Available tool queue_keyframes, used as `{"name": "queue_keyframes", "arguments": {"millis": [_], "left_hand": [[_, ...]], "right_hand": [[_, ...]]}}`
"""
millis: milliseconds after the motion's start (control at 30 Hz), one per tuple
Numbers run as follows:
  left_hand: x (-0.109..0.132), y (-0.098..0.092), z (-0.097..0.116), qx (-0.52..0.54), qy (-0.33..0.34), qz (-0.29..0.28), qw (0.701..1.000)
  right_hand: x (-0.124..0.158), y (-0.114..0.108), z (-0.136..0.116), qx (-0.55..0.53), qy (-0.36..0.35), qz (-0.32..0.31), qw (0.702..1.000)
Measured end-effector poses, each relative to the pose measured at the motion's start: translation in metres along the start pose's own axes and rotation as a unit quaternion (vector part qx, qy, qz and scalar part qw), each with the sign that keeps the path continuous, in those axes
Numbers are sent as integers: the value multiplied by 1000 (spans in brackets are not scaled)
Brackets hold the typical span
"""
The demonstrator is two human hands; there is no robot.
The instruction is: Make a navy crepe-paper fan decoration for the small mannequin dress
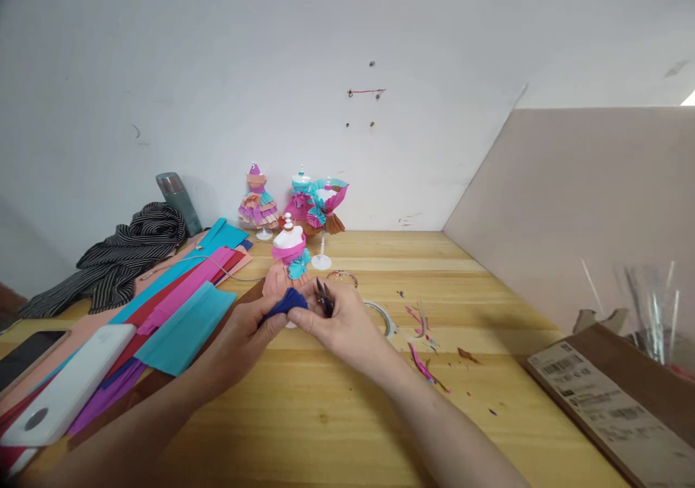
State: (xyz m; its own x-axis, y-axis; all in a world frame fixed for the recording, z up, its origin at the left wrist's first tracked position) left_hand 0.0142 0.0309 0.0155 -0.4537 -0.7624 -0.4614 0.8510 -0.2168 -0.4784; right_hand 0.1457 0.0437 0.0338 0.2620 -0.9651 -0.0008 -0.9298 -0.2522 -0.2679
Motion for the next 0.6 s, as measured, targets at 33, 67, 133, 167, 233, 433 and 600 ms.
{"name": "queue_keyframes", "arguments": {"millis": [33,67,133,167,233,433,600], "left_hand": [[0,0,2,-10,4,-3,1000],[0,1,4,-17,6,-6,1000],[0,1,7,-21,11,-9,1000],[1,1,7,-18,11,-10,1000],[2,3,5,-10,4,-11,1000],[4,2,-10,-1,-33,11,999],[4,-1,-13,25,-52,17,998]], "right_hand": [[-1,0,1,-10,6,5,1000],[-3,0,2,-18,13,9,1000],[-5,1,5,-25,29,17,999],[-6,1,6,-26,35,22,999],[-8,2,8,-21,42,27,999],[-4,-11,8,18,-4,44,999],[-1,-23,9,134,-51,-17,990]]}}
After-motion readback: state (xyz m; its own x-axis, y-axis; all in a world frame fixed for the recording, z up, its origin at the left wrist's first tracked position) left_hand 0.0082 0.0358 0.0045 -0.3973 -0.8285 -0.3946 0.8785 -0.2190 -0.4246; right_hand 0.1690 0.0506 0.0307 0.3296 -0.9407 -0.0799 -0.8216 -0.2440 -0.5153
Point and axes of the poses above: each hand's wrist, its own x-axis away from the middle knuckle, its own y-axis out of the palm, z = x × y, the point moved 7 cm from there along -x, towards the middle knuckle, and after that the axes turned 14 degrees about y, right-handed, at the moved point
